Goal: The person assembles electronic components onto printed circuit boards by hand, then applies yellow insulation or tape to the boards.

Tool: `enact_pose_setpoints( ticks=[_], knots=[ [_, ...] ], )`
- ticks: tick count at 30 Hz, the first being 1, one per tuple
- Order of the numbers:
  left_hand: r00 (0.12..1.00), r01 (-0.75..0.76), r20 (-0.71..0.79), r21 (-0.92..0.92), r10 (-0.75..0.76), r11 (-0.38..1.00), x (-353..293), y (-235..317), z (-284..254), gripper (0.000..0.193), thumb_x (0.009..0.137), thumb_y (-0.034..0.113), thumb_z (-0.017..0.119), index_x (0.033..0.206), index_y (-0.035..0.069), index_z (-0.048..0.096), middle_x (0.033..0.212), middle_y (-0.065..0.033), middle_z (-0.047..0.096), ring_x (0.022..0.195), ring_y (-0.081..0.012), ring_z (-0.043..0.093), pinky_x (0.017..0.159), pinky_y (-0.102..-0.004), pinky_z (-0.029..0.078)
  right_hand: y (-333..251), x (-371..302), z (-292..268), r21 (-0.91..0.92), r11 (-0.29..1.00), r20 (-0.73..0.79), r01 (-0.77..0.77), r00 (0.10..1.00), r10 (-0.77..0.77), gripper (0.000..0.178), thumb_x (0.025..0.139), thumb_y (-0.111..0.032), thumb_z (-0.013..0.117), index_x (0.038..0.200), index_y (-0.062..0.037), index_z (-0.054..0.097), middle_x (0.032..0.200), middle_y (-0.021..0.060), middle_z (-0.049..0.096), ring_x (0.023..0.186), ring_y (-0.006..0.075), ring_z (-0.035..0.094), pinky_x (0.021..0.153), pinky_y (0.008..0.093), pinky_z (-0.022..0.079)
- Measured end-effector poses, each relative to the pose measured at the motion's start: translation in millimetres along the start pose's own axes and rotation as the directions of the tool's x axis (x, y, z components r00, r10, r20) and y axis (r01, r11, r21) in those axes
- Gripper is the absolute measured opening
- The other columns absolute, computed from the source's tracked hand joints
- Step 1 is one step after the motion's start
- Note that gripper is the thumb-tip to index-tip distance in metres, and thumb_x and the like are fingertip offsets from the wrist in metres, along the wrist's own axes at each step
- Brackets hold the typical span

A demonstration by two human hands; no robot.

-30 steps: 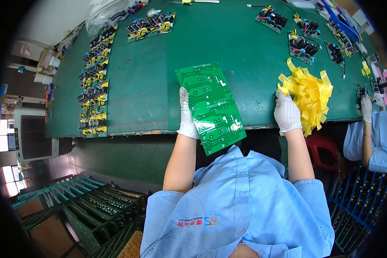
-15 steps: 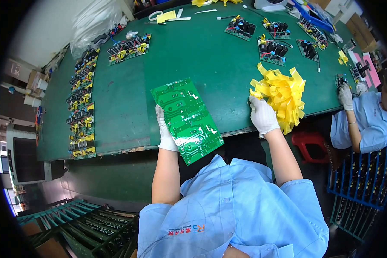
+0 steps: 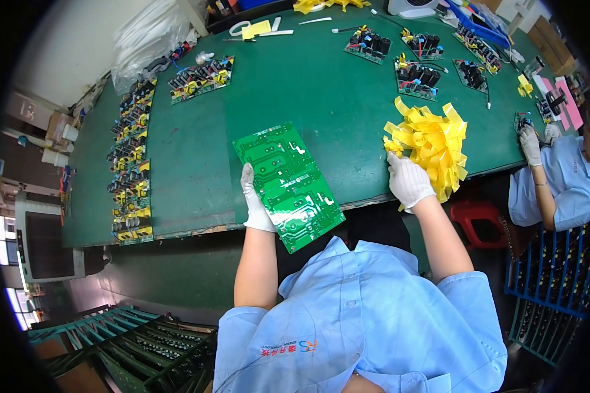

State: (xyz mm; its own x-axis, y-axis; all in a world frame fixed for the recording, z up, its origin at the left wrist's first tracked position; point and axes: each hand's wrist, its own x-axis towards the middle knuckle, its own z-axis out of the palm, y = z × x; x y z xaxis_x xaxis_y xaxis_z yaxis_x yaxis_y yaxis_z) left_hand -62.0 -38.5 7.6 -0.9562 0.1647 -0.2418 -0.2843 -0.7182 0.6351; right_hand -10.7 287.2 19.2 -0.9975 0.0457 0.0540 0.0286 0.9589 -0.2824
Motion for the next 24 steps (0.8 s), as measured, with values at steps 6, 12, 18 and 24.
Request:
enact_pose_setpoints(
  ticks=[6, 12, 18, 24],
  knots=[
    [0.997, -0.040, 0.061, 0.065, 0.036, 0.997, -34, 22, 52, 0.071, 0.088, 0.052, 0.065, 0.143, 0.013, 0.042, 0.129, -0.0112, 0.058, 0.112, -0.0280, 0.061, 0.092, -0.0462, 0.054, 3, -18, -12, 0.341, 0.939, -0.036, 0.037, 0.999, -0.026, 0.031, 0.092, -0.012, 0.055, 0.120, 0.0029, 0.061, 0.106, 0.0259, 0.067, 0.099, 0.0415, 0.064, 0.089, 0.0469, 0.049],
    [0.750, -0.629, 0.624, 0.570, 0.219, 0.529, -50, 83, 119, 0.093, 0.074, 0.033, 0.083, 0.145, 0.000, 0.034, 0.128, -0.0147, 0.057, 0.107, -0.0253, 0.063, 0.090, -0.0363, 0.055, -16, -18, -10, 0.536, 0.843, -0.200, 0.037, 0.976, 0.084, 0.037, 0.095, -0.005, 0.057, 0.130, 0.0018, 0.052, 0.116, 0.0213, 0.067, 0.106, 0.0319, 0.066, 0.091, 0.0369, 0.050],
    [0.577, -0.768, 0.704, 0.294, -0.414, -0.569, -7, 66, 120, 0.096, 0.053, 0.019, 0.088, 0.139, 0.018, 0.045, 0.119, -0.0190, 0.056, 0.099, -0.0357, 0.062, 0.080, -0.0475, 0.052, -20, -19, -6, 0.544, 0.839, -0.199, -0.005, 0.971, 0.135, 0.035, 0.093, -0.012, 0.061, 0.124, 0.0017, 0.053, 0.100, 0.0213, 0.067, 0.084, 0.0326, 0.067, 0.076, 0.0402, 0.053],
    [0.674, -0.728, 0.563, 0.392, -0.479, -0.563, -5, 10, 65, 0.091, 0.063, 0.025, 0.082, 0.144, 0.016, 0.040, 0.125, -0.0219, 0.053, 0.102, -0.0380, 0.060, 0.084, -0.0489, 0.052, -26, -25, 8, 0.468, 0.884, -0.130, -0.002, 0.989, 0.071, 0.036, 0.091, -0.014, 0.063, 0.121, 0.0019, 0.053, 0.095, 0.0215, 0.066, 0.078, 0.0344, 0.066, 0.069, 0.0430, 0.053]
  ],
)
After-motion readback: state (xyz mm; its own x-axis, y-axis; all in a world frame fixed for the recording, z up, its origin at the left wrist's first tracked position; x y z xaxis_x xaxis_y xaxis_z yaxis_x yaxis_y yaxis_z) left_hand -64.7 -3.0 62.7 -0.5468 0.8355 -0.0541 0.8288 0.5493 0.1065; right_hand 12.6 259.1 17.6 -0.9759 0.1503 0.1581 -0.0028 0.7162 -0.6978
